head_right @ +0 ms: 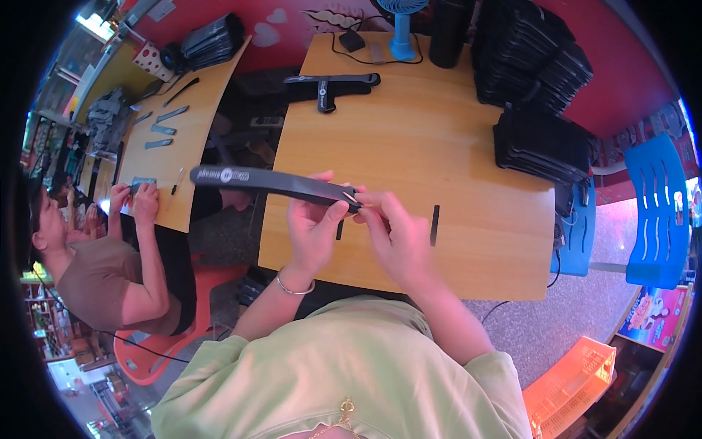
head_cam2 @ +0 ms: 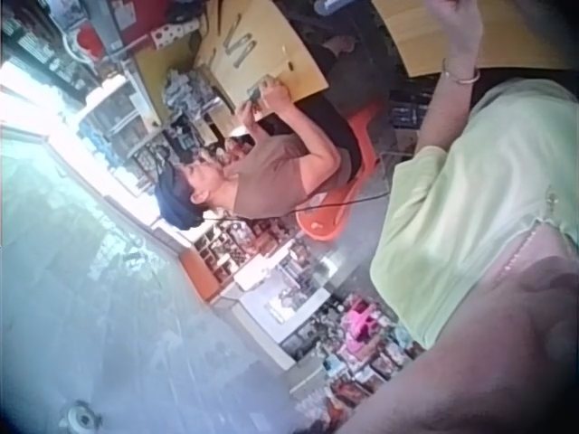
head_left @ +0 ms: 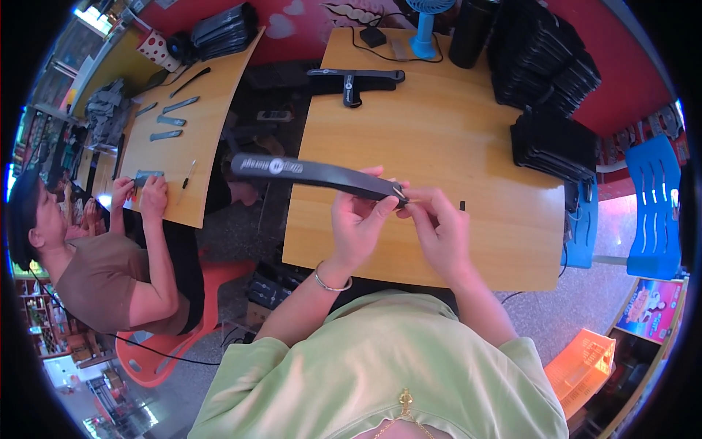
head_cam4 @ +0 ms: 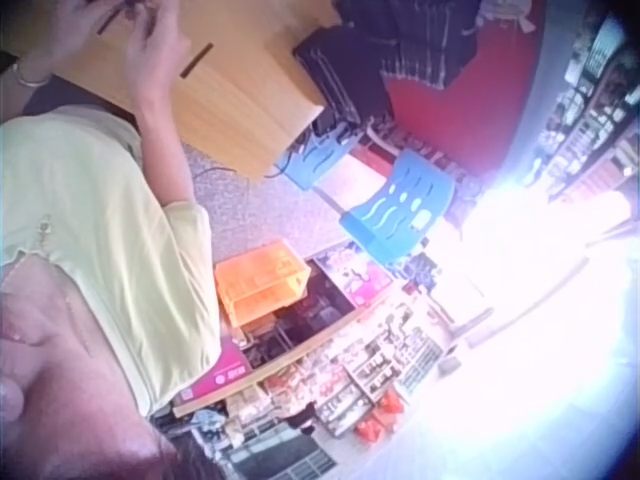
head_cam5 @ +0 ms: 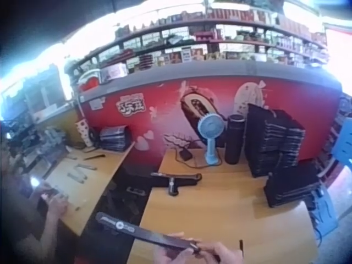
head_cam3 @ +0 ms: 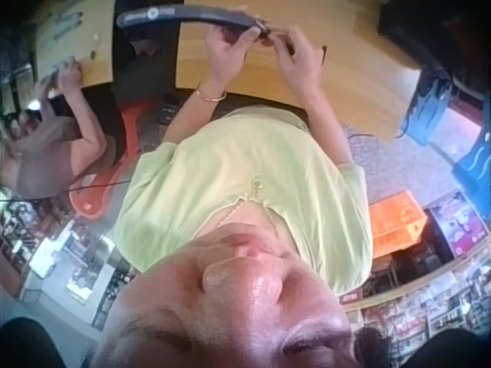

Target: The person is manually inserting small black fasteners into the holes of long black textile straps on a workbench.

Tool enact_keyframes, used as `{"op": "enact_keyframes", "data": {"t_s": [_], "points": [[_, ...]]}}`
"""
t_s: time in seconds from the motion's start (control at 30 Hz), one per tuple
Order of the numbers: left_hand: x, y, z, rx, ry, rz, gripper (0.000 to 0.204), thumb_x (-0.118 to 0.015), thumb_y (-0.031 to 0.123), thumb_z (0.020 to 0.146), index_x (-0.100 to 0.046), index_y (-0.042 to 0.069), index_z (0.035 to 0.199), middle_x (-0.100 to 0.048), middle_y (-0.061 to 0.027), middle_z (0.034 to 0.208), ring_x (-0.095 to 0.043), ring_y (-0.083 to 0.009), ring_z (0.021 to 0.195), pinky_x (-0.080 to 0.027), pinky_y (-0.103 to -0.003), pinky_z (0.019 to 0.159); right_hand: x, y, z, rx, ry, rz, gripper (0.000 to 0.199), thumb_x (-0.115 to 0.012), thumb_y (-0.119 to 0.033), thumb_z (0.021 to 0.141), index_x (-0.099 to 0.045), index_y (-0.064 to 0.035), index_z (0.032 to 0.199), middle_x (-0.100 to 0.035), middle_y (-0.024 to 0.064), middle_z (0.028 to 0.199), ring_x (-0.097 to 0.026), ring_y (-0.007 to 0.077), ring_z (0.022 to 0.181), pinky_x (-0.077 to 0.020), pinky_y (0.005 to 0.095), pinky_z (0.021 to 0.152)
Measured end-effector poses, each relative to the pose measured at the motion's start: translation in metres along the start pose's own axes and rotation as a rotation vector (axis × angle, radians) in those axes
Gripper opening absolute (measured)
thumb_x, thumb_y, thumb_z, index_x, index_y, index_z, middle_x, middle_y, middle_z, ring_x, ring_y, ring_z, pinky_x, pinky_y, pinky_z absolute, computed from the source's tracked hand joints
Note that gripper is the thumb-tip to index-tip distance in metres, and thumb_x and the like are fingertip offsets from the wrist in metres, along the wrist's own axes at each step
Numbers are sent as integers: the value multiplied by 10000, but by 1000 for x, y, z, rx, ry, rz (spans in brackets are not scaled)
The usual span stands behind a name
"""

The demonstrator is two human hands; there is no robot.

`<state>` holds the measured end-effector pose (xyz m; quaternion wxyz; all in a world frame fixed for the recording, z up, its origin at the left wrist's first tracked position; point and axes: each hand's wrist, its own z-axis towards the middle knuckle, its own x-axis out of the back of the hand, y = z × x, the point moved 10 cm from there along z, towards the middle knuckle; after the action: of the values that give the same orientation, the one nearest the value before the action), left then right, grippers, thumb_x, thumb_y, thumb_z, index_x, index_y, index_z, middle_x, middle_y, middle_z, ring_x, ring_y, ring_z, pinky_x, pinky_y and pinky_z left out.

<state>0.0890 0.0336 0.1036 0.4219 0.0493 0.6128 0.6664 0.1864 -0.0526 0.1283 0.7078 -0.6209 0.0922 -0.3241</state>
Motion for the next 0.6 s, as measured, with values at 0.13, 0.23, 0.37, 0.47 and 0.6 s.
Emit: {"op": "enact_keyframes", "data": {"t_s": [0.13, 0.23, 0.37, 0.47, 0.6], "points": [[2, -4, 10, 196, -97, -3, 507, -587, -14, 853, -349, -25, 1300, -592, -122, 1005, -605, -236, 986, -520, -342, 839, 1, -17, 3, 165, -46, -221, 112, -583, -31, 850, -586, -42, 961, -668, 102, 754, -674, 192, 689, -498, 257, 586], [4, -21, 9, 309, 0, -100, 547, -584, -12, 854, -315, -34, 1330, -580, -113, 1017, -608, -213, 965, -536, -333, 812, 1, -2, 8, 46, -24, -113, 104, -583, -25, 847, -589, -36, 950, -667, 107, 753, -677, 194, 700, -506, 264, 596], [6, -23, 2, 257, 101, -6, 621, -642, -22, 806, -324, -21, 1340, -589, -113, 1032, -605, -188, 953, -513, -308, 853, 0, -1, 7, 31, -23, -113, 101, -579, -9, 843, -593, -25, 943, -667, 113, 762, -677, 192, 702, -512, 264, 604], [7, -26, 2, 283, 81, 28, 658, -661, -45, 781, -318, -30, 1343, -585, -110, 1045, -600, -180, 962, -513, -311, 855, 1, 4, 5, 7, -7, -79, 87, -578, 3, 839, -597, -11, 923, -668, 125, 782, -679, 189, 709, -516, 261, 617], [-1, -21, 2, 290, -47, 69, 648, -637, -61, 792, -305, -41, 1349, -586, -102, 1050, -599, -175, 967, -509, -315, 862, 6, 6, 2, -16, 4, -101, 63, -584, 3, 834, -607, -8, 892, -672, 121, 800, -679, 189, 705, -514, 260, 619]]}}
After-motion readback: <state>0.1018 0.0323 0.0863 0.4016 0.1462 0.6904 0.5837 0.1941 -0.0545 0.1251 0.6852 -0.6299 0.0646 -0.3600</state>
